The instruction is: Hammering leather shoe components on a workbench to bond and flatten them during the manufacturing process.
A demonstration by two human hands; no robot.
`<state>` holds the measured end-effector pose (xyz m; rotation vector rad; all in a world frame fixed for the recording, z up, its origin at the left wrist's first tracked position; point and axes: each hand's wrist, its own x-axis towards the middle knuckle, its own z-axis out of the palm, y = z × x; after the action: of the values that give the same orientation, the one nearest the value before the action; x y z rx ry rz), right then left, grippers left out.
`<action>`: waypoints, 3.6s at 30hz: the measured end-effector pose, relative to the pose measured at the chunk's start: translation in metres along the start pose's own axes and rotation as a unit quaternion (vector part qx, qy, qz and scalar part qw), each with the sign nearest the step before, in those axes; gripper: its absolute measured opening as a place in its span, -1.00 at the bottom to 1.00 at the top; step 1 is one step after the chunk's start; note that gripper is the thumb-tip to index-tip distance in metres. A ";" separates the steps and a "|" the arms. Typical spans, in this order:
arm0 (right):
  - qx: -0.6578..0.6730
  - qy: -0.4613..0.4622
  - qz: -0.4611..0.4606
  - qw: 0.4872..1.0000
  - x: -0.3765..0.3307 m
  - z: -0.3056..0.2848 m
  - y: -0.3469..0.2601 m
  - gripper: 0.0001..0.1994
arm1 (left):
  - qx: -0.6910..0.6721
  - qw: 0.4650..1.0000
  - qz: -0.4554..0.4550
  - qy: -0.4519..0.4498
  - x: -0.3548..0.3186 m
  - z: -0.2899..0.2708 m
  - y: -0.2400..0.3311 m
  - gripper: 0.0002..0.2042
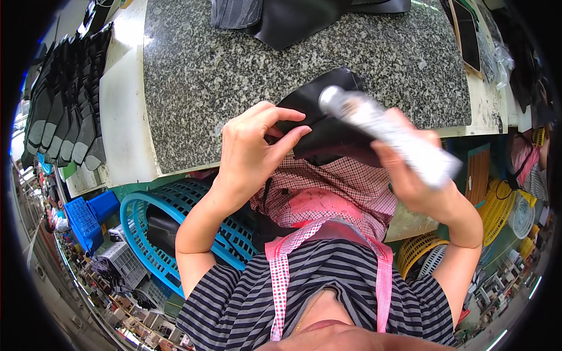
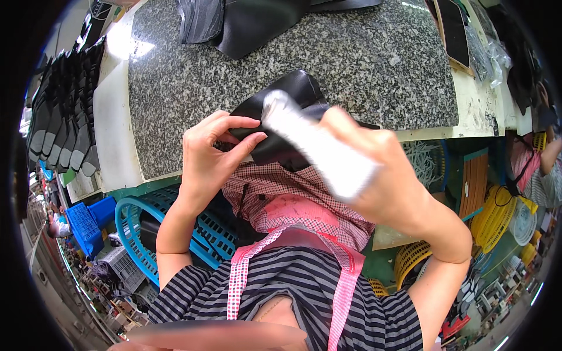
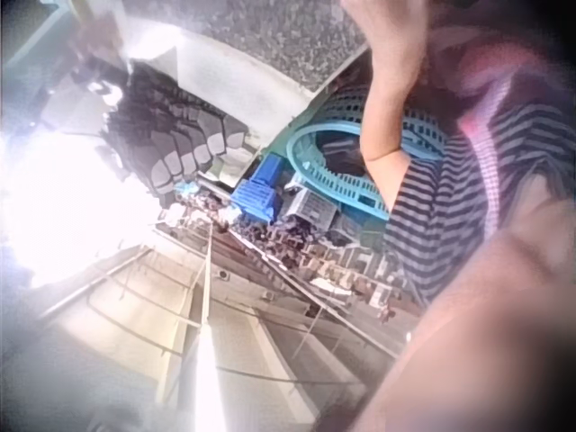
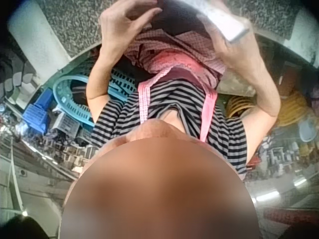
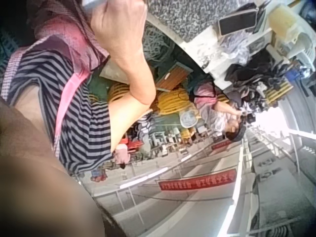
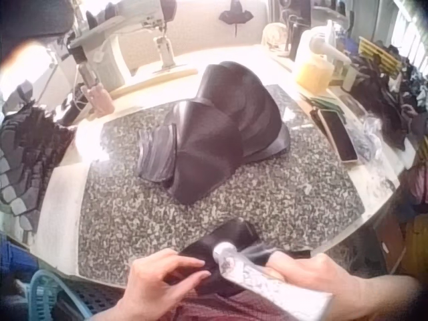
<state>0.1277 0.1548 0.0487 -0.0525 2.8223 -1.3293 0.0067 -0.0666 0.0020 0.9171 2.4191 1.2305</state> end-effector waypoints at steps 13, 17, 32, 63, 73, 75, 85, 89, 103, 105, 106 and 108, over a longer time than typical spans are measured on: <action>-0.045 0.023 0.015 0.999 0.011 -0.006 0.019 -0.88 | 0.011 0.997 -0.034 -0.063 0.012 -0.007 0.006 -0.82; -0.007 0.167 -0.016 0.986 -0.014 -0.007 0.020 -0.88 | 0.015 1.000 -0.001 -0.014 0.015 0.018 0.017 -0.84; 0.005 0.197 0.014 0.980 -0.012 -0.019 0.077 -0.75 | -0.010 0.994 0.093 0.057 0.044 0.086 0.040 -0.87; 0.050 0.196 -0.044 0.978 -0.028 -0.041 0.051 -0.86 | 0.016 0.997 -0.015 -0.069 0.065 0.058 0.053 -0.78; -0.023 0.055 0.064 0.996 -0.026 -0.043 0.048 -0.88 | 0.014 0.997 0.006 -0.080 0.067 0.058 0.052 -0.80; -0.038 0.013 0.076 0.996 -0.021 -0.046 0.048 -0.87 | 0.011 0.997 0.011 -0.079 0.066 0.057 0.052 -0.79; 0.009 0.093 0.040 0.995 -0.022 -0.026 0.055 -0.86 | -0.016 0.996 0.038 -0.081 0.067 0.049 0.044 -0.77; 0.050 0.112 0.031 0.992 -0.023 -0.021 0.060 -0.81 | -0.047 0.993 -0.018 -0.107 0.071 0.044 0.042 -0.74; 0.038 0.136 -0.003 0.990 -0.026 -0.016 0.070 -0.79 | 0.011 0.986 -0.027 -0.162 0.088 0.033 0.048 -0.76; 0.035 0.133 -0.006 0.990 -0.026 -0.019 0.069 -0.78 | 0.016 0.987 -0.018 -0.162 0.089 0.033 0.049 -0.75; 0.025 0.118 0.010 0.993 -0.025 -0.023 0.067 -0.79 | 0.025 0.986 -0.017 -0.161 0.089 0.032 0.050 -0.75; 0.013 0.102 0.024 0.994 -0.023 -0.031 0.061 -0.81 | 0.032 0.987 -0.016 -0.158 0.089 0.031 0.051 -0.74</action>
<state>0.1482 0.2182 0.0211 0.1592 2.9485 -1.4384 -0.0248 0.0326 0.0274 1.0021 2.2215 0.9193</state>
